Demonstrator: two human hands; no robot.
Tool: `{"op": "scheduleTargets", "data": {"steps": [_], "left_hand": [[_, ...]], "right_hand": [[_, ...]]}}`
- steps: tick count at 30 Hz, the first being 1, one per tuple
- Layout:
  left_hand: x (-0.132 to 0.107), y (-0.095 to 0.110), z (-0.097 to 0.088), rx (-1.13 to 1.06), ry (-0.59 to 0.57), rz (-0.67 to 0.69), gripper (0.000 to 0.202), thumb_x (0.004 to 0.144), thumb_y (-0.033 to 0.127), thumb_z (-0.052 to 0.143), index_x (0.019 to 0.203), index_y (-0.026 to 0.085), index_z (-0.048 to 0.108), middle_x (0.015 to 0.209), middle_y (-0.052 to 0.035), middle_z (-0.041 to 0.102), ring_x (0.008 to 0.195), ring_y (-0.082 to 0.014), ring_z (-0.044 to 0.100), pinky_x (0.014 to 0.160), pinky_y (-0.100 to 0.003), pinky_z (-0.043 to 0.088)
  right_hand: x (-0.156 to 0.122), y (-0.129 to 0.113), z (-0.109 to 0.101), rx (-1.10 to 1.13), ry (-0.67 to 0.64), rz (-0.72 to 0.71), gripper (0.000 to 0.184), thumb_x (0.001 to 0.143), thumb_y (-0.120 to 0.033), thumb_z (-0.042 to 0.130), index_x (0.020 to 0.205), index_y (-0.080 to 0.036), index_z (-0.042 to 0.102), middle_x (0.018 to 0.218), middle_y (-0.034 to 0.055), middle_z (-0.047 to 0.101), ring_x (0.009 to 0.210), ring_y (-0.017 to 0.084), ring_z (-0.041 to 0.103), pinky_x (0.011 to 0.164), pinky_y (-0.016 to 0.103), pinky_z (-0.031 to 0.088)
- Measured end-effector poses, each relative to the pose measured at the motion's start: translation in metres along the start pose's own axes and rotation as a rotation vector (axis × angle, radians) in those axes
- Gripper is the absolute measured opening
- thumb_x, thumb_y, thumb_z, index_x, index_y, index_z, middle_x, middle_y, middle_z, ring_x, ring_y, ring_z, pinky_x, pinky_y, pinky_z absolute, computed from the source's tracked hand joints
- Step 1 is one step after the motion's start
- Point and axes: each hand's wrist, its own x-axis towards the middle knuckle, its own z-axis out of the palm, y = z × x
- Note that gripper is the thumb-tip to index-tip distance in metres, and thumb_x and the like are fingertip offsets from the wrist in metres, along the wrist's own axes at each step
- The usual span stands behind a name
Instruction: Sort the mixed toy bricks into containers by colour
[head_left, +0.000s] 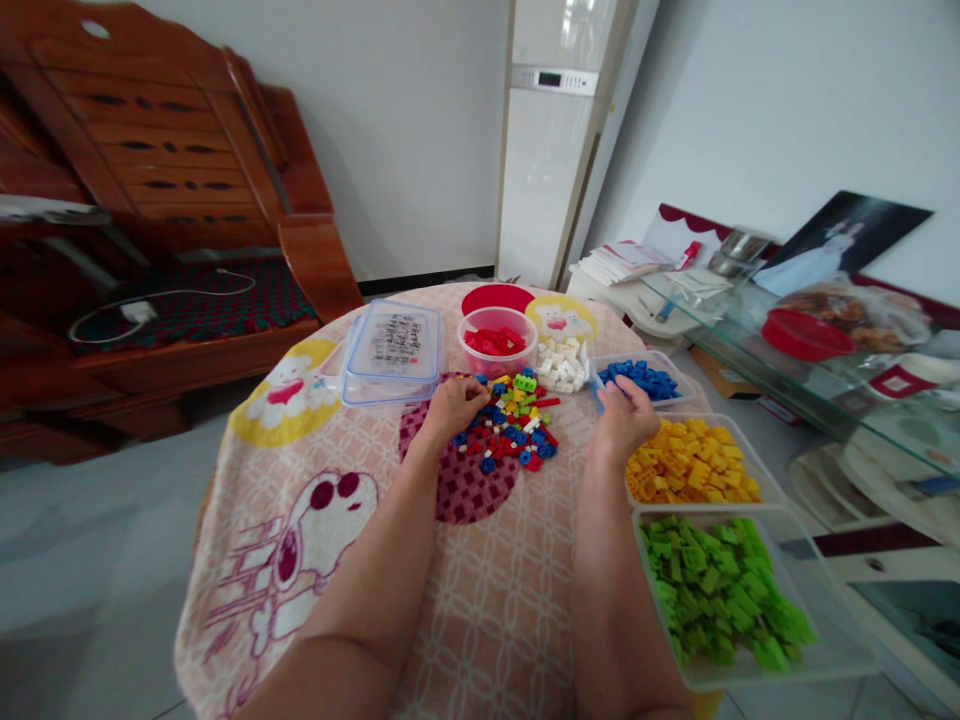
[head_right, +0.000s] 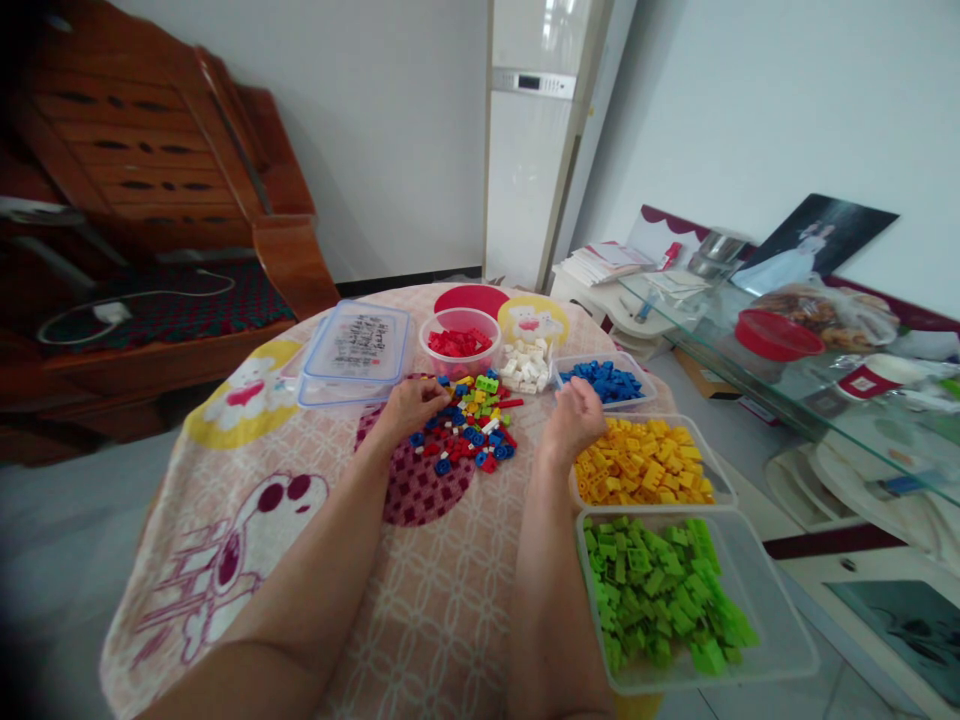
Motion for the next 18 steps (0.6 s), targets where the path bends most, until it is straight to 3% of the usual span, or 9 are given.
{"op": "scheduleTargets", "data": {"steps": [2,5,9,13,18], "left_hand": [[0.0,0.0,0.0,0.0,0.002,0.007,0.02,0.08,0.026,0.061,0.076,0.015,0.077,0.067,-0.0022,0.07,0.061,-0.0143,0.057,0.061,-0.026,0.037],[0.0,-0.001,0.0,0.001,0.012,0.022,0.02,0.08,0.026,0.061,0.076,0.015,0.077,0.069,-0.0024,0.071,0.061,-0.014,0.057,0.061,-0.025,0.036],[0.0,-0.002,0.0,0.0,0.018,0.032,0.02,0.08,0.027,0.061,0.076,0.015,0.077,0.069,-0.0024,0.071,0.061,-0.0139,0.057,0.061,-0.025,0.036],[0.0,-0.003,0.001,0.001,0.017,0.04,0.02,0.08,0.027,0.061,0.076,0.015,0.077,0.069,-0.0027,0.071,0.061,-0.0139,0.057,0.06,-0.025,0.036],[0.0,-0.002,0.001,0.005,0.01,0.03,0.021,0.081,0.027,0.061,0.078,0.014,0.077,0.07,-0.0032,0.072,0.061,-0.0142,0.057,0.06,-0.025,0.036]], "right_hand": [[-0.004,-0.005,0.0,-0.08,-0.144,0.031,0.033,0.07,-0.028,0.061,0.096,-0.012,0.073,0.083,0.0076,0.075,0.077,0.022,0.073,0.071,0.035,0.063],[-0.008,-0.014,-0.003,-0.332,-0.515,0.085,0.032,0.074,-0.033,0.061,0.094,-0.013,0.076,0.069,0.0044,0.072,0.056,0.019,0.067,0.053,0.029,0.056],[-0.014,-0.022,-0.009,-0.774,-0.959,0.006,0.018,0.076,-0.029,0.065,0.075,-0.015,0.076,0.059,0.0027,0.067,0.054,0.017,0.064,0.052,0.024,0.048],[-0.018,-0.021,-0.011,-1.018,-1.125,-0.105,0.011,0.075,-0.027,0.073,0.075,-0.018,0.077,0.063,0.0026,0.07,0.065,0.017,0.067,0.06,0.024,0.047],[-0.019,-0.014,-0.011,-1.11,-1.162,-0.175,0.009,0.074,-0.025,0.075,0.082,-0.021,0.078,0.07,0.0017,0.071,0.07,0.017,0.068,0.063,0.024,0.046]]}}
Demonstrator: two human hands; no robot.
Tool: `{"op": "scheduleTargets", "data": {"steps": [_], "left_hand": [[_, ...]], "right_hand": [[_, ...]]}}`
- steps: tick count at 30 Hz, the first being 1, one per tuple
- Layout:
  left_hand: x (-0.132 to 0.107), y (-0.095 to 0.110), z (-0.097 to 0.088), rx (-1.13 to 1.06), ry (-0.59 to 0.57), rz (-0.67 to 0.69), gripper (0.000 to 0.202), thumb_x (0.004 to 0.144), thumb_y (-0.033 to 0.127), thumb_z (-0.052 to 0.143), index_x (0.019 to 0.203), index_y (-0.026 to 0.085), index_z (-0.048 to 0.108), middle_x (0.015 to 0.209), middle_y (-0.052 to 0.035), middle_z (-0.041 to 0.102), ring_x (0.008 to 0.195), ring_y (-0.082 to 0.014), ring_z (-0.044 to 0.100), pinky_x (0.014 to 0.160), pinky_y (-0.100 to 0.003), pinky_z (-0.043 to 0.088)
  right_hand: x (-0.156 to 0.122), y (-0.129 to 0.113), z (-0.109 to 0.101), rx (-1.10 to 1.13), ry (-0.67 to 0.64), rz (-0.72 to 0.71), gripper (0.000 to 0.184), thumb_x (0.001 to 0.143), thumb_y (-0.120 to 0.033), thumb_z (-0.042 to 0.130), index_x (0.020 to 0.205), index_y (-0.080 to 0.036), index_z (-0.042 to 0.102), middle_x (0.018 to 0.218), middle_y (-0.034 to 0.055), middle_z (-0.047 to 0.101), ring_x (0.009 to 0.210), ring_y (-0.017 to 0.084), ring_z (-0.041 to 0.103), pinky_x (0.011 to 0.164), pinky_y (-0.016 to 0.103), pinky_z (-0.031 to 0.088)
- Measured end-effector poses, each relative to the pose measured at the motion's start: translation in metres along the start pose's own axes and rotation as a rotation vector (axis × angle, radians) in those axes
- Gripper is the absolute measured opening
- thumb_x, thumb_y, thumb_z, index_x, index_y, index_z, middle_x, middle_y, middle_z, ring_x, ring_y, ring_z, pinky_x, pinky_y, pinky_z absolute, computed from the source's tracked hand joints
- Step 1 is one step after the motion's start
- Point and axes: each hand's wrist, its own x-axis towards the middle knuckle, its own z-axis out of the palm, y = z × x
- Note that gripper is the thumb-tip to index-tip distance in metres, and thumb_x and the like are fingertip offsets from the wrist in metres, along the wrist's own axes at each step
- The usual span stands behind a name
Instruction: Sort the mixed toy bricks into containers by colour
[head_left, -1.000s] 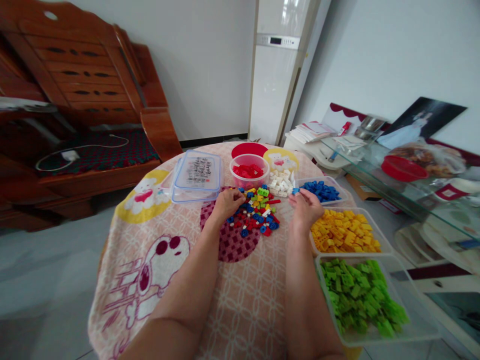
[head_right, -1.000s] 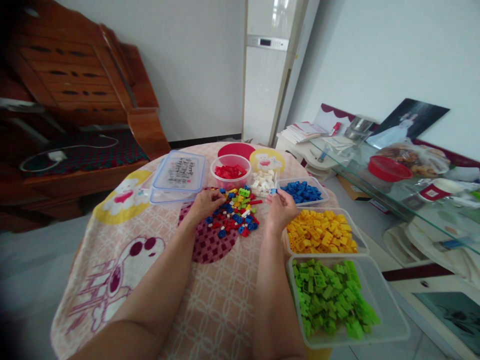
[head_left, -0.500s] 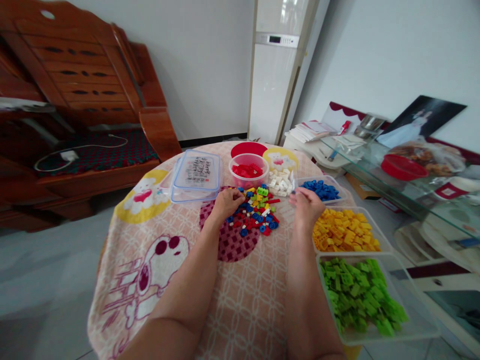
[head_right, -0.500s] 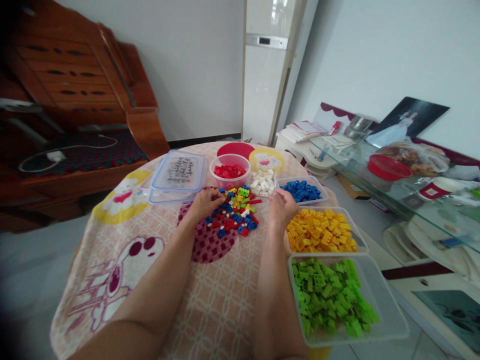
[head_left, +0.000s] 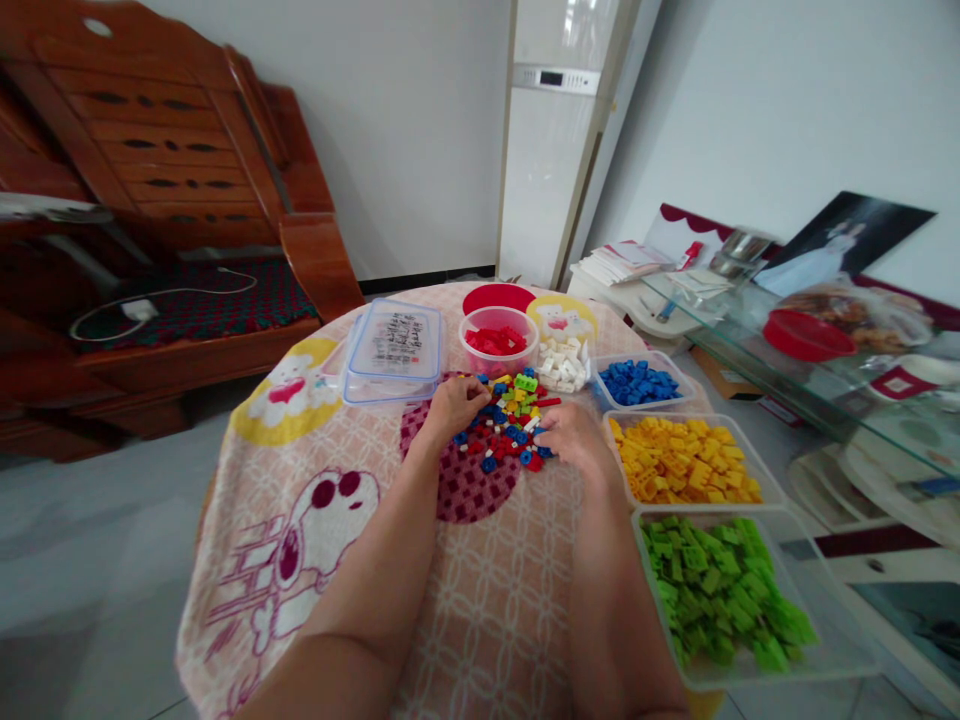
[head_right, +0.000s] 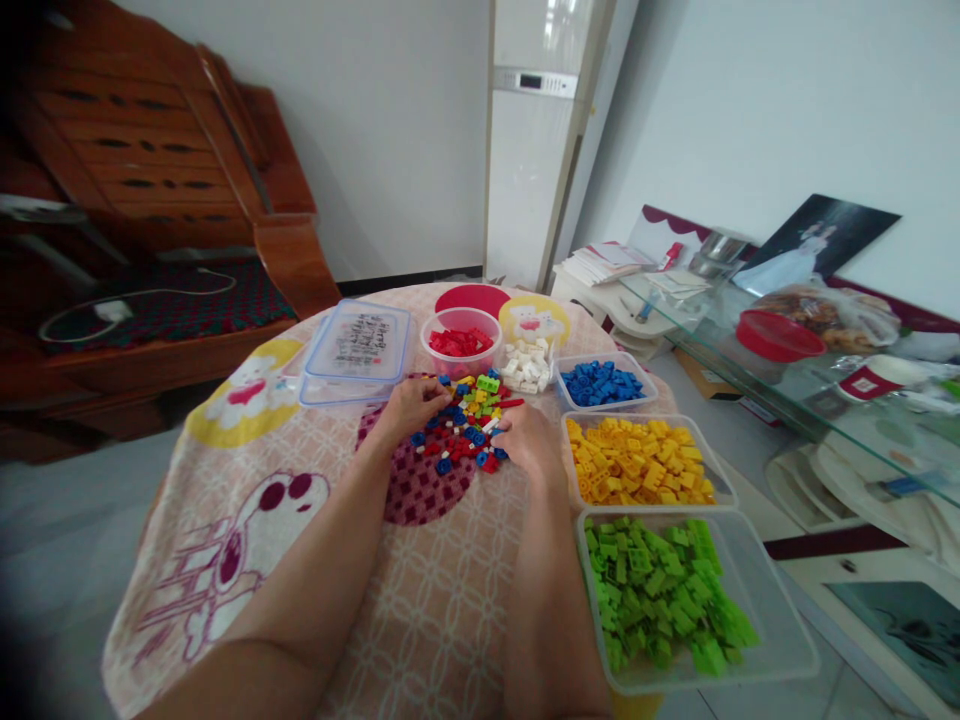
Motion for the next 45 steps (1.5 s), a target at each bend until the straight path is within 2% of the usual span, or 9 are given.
{"op": "scheduleTargets", "data": {"steps": [11,19,25,28,31,35,38,41,45], "left_hand": [[-0.001,0.0,0.0,-0.021,-0.009,-0.016,0.022,0.081,0.028,0.059,0.077,0.015,0.077,0.066,-0.0023,0.07,0.062,-0.0148,0.059,0.06,-0.025,0.038],[0.0,-0.001,0.0,-0.019,-0.006,-0.007,0.022,0.08,0.03,0.059,0.076,0.016,0.077,0.062,-0.0017,0.069,0.064,-0.0158,0.06,0.06,-0.025,0.039],[-0.001,0.0,-0.001,-0.03,-0.01,-0.015,0.022,0.08,0.028,0.06,0.077,0.015,0.077,0.064,-0.0022,0.069,0.064,-0.0155,0.06,0.061,-0.025,0.039],[-0.001,0.001,-0.002,-0.032,-0.01,-0.011,0.022,0.08,0.027,0.059,0.077,0.014,0.077,0.066,-0.0022,0.07,0.063,-0.0147,0.059,0.061,-0.024,0.038],[-0.001,0.001,-0.002,-0.019,-0.002,-0.005,0.021,0.08,0.027,0.06,0.076,0.014,0.076,0.068,-0.0022,0.071,0.062,-0.014,0.058,0.061,-0.025,0.037],[-0.001,0.001,-0.001,-0.015,0.001,0.003,0.021,0.08,0.028,0.06,0.075,0.015,0.076,0.067,-0.0021,0.071,0.063,-0.0149,0.059,0.061,-0.025,0.038],[-0.001,0.001,-0.001,-0.027,-0.004,-0.008,0.021,0.08,0.027,0.06,0.076,0.016,0.076,0.064,-0.0024,0.07,0.064,-0.0159,0.06,0.061,-0.025,0.039],[-0.001,0.001,-0.001,-0.029,-0.008,-0.016,0.02,0.08,0.027,0.06,0.075,0.016,0.076,0.063,-0.0026,0.069,0.064,-0.0164,0.061,0.061,-0.025,0.039],[-0.001,0.001,-0.001,-0.031,0.001,-0.008,0.02,0.08,0.027,0.061,0.075,0.016,0.077,0.063,-0.0023,0.07,0.065,-0.0166,0.062,0.061,-0.025,0.04]], "right_hand": [[0.001,0.003,-0.004,0.148,0.046,0.008,0.017,0.083,-0.017,0.059,0.075,-0.017,0.073,0.059,0.0014,0.068,0.054,0.013,0.062,0.053,0.021,0.041],[-0.003,0.002,-0.004,0.182,-0.045,0.042,0.011,0.078,-0.023,0.067,0.07,-0.017,0.07,0.053,-0.0012,0.062,0.044,0.012,0.059,0.045,0.02,0.038],[-0.004,0.002,-0.006,0.287,-0.001,0.027,0.014,0.076,-0.02,0.063,0.063,-0.017,0.067,0.05,-0.0019,0.06,0.043,0.011,0.056,0.043,0.019,0.039],[-0.001,-0.001,-0.009,0.514,0.156,0.084,0.013,0.075,-0.025,0.063,0.068,-0.017,0.07,0.052,-0.0013,0.062,0.045,0.014,0.059,0.042,0.022,0.044],[0.006,-0.001,-0.01,0.76,0.492,0.193,0.021,0.075,-0.031,0.061,0.081,-0.015,0.072,0.057,0.0009,0.065,0.05,0.018,0.063,0.046,0.026,0.052],[0.014,0.006,-0.01,1.014,0.946,0.224,0.037,0.076,-0.031,0.058,0.105,-0.012,0.069,0.078,0.0058,0.073,0.071,0.021,0.074,0.066,0.033,0.063],[0.017,0.012,-0.009,1.099,1.072,0.206,0.048,0.074,-0.029,0.06,0.118,-0.012,0.065,0.094,0.0078,0.074,0.085,0.022,0.076,0.073,0.035,0.064],[0.015,0.012,-0.009,1.041,0.987,0.196,0.046,0.075,-0.03,0.059,0.116,-0.011,0.067,0.092,0.0083,0.075,0.08,0.022,0.075,0.069,0.033,0.063],[0.01,0.006,-0.01,0.78,0.577,0.181,0.03,0.079,-0.03,0.056,0.096,-0.013,0.074,0.07,0.005,0.072,0.059,0.019,0.069,0.055,0.026,0.057]]}}
